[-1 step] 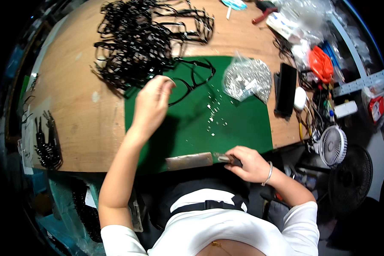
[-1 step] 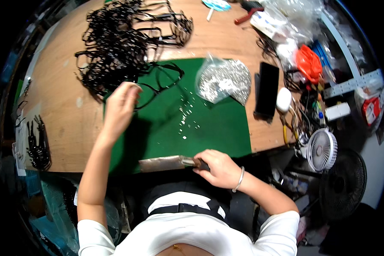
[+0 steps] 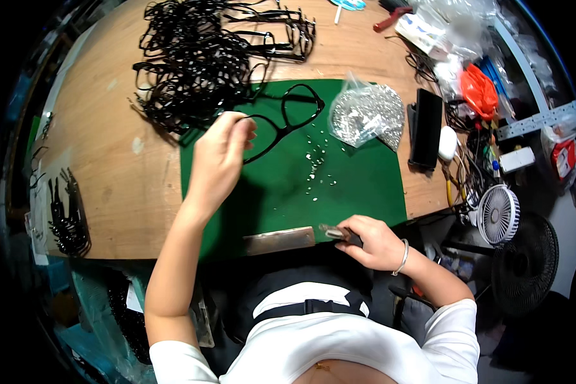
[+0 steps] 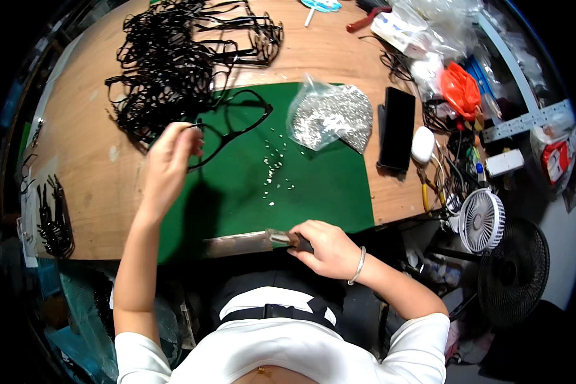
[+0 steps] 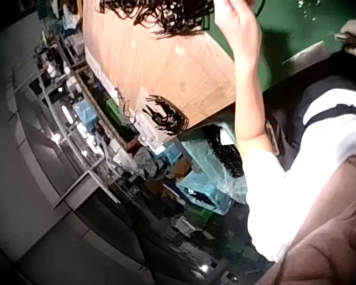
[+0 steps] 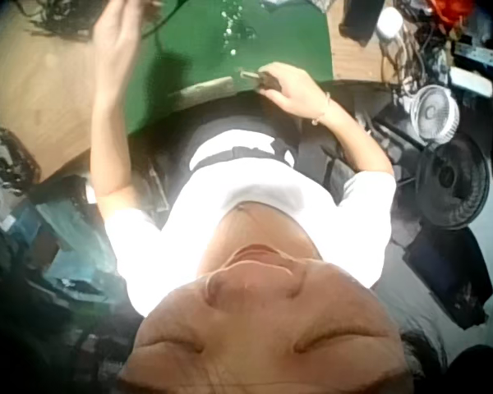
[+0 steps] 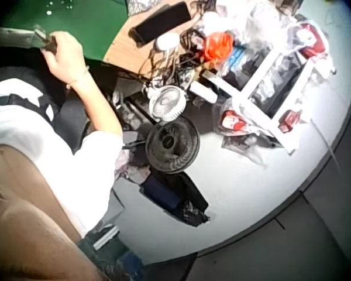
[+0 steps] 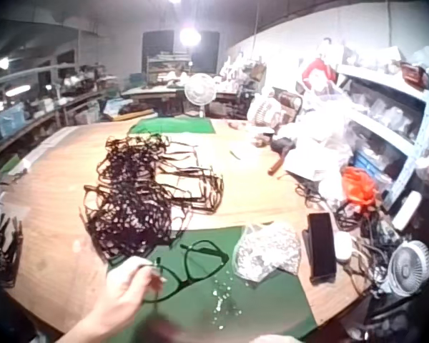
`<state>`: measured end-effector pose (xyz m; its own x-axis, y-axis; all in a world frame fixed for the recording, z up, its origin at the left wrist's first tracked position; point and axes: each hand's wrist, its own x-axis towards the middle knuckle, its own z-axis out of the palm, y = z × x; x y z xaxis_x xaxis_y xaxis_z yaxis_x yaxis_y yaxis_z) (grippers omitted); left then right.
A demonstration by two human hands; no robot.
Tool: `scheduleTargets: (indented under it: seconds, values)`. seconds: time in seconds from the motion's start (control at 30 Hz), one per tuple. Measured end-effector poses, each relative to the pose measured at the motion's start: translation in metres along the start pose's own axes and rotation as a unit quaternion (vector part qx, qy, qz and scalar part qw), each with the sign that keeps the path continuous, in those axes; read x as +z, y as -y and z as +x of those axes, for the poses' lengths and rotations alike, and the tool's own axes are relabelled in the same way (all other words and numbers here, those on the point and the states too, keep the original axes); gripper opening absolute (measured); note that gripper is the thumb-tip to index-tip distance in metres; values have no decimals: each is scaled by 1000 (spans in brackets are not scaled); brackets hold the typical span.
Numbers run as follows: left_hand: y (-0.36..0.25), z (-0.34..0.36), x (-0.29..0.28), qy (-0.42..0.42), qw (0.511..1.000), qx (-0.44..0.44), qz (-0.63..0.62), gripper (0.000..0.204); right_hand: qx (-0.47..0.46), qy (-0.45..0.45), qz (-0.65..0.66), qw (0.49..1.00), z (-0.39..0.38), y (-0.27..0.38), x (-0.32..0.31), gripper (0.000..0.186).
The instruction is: The person uses pliers to adjust the arms of multiple black eyeglass frames on a green mat. They repeatedly pick up frames, apply pressure with the pliers, and place them aside. A smartphone is briefly used during the process.
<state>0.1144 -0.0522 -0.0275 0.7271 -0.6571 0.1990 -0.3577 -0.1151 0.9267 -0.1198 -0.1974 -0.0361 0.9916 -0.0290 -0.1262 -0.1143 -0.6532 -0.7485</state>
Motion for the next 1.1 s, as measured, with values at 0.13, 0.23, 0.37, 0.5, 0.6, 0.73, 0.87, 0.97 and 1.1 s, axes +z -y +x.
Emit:
scheduleTargets:
  seconds: [0.13, 0.23, 0.37, 0.5, 0.6, 0.73, 0.87, 0.97, 1.1]
  values:
    - [-42, -33, -10, 27, 966, -106, -234, 19, 20, -39, -31, 999, 8, -7, -20, 19]
    - [-60, -64, -17, 41, 937, -149, -313, 21, 41, -71, -59, 995, 29, -15, -26, 16]
    - [-65, -104, -7, -15, 918, -142, -370, 49, 77, -134, -122, 980, 55, -46, -11, 16]
    - [-40, -138, 6, -46, 968, -97, -228, 54, 80, -124, -92, 985, 57, -49, -9, 16]
    - [-39, -140, 19, -49, 954, -117, -273, 52, 94, -84, -135, 983, 62, -45, -8, 15]
    - [-38, -133, 27, -58, 958, -112, -259, 56, 105, -83, -162, 978, 62, -39, -7, 16]
    - [-36, -129, 34, -52, 964, -86, -245, 74, 150, -49, -3, 988, 54, -5, -20, 18]
    - [-40, -118, 43, 13, 967, -35, -254, 92, 153, -29, 194, 969, 39, 32, -18, 20]
    - [-42, -119, 54, -6, 977, -18, -213, 87, 12, -101, 306, 946, 34, 49, 8, 11]
